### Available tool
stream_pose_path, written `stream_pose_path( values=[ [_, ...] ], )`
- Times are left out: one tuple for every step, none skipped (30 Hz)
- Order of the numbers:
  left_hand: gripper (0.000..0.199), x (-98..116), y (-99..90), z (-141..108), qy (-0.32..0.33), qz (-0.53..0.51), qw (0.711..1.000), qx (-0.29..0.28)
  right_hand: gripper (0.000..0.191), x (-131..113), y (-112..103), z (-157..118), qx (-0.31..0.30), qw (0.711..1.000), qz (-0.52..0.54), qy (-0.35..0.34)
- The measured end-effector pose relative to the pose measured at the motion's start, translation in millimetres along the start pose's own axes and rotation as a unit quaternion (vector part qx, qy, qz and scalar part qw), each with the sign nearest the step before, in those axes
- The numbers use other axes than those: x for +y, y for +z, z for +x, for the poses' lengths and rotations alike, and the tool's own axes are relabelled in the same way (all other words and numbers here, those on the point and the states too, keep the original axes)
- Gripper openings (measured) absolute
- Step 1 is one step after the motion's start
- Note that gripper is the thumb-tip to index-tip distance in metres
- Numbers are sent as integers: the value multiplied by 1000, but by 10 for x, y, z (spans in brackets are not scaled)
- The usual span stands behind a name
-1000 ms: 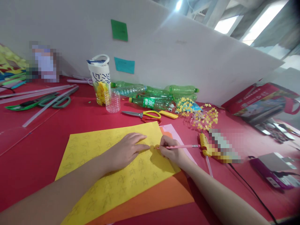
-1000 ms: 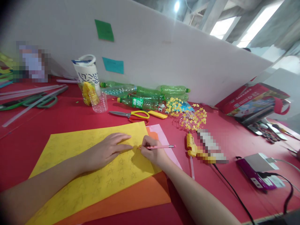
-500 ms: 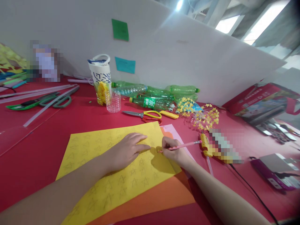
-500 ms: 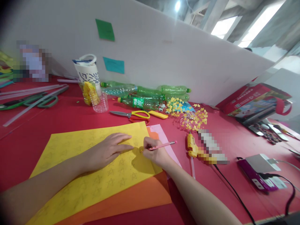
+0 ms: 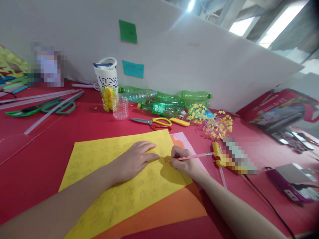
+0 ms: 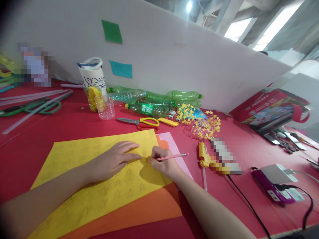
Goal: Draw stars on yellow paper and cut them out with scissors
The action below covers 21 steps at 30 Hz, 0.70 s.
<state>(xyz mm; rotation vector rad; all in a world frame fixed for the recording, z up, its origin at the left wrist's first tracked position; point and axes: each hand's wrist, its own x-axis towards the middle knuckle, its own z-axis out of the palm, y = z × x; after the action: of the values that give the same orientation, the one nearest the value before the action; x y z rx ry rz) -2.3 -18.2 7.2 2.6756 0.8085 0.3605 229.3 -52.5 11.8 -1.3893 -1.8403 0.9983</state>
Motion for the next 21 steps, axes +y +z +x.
stream_pose_path(
  values=[
    [41,2,-1,1,0,1,1000,0,11,-11,8,-3,0,1000,3,3],
    [40,3,-2,1,0,3,1000,-1,11,-22,15,-6,-1,1000,4,5],
    [40,3,-2,0,0,5,1000,-2,11,-30,22,-10,-1,1000,6,6],
    [40,4,-3,-1,0,6,1000,-2,12,-38,26,-13,-3,1000,7,7],
    [40,4,-4,-3,0,6,1000,-2,12,-44,29,-16,-6,1000,10,7],
    [40,4,-4,-5,0,6,1000,0,12,-48,31,-20,-11,1000,12,6],
    [41,4,-4,-8,0,6,1000,1,12,-50,30,-23,-15,1000,16,6],
    [41,4,-3,-10,1,6,1000,3,12,-50,30,-26,-20,1000,20,3],
    [41,3,-2,-11,2,5,1000,4,12,-49,29,-28,-24,999,23,-1],
    [41,2,-1,-12,2,5,1000,5,12,-46,29,-29,-26,999,25,-5],
    [42,1,1,-12,2,4,1000,6,12,-43,30,-29,-27,999,26,-8],
    [42,0,3,-11,3,3,1000,6,12,-39,32,-30,-26,999,26,-10],
    [42,-2,5,-10,3,3,1000,5,12,-37,35,-29,-24,999,25,-10],
    [42,-4,6,-9,2,2,1000,5,12,-36,38,-29,-20,999,23,-8],
    [42,-6,8,-7,3,0,1000,7,12,-35,41,-29,-16,1000,21,-6],
    [41,-8,10,-7,5,-2,1000,10,12,-36,43,-29,-10,1000,17,-3],
    [41,-10,11,-6,6,-4,1000,13,12,-37,45,-29,-4,1000,11,-2],
    [41,-12,13,-7,8,-5,1000,15,12,-38,45,-29,2,1000,4,-2],
    [42,-13,14,-7,8,-5,1000,16,12,-39,45,-30,8,1000,-4,-3],
    [41,-15,16,-8,9,-4,1000,15,12,-38,44,-30,13,1000,-12,-5],
    [42,-16,17,-8,8,-3,1000,14,13,-37,44,-31,19,1000,-17,-6]
  ],
)
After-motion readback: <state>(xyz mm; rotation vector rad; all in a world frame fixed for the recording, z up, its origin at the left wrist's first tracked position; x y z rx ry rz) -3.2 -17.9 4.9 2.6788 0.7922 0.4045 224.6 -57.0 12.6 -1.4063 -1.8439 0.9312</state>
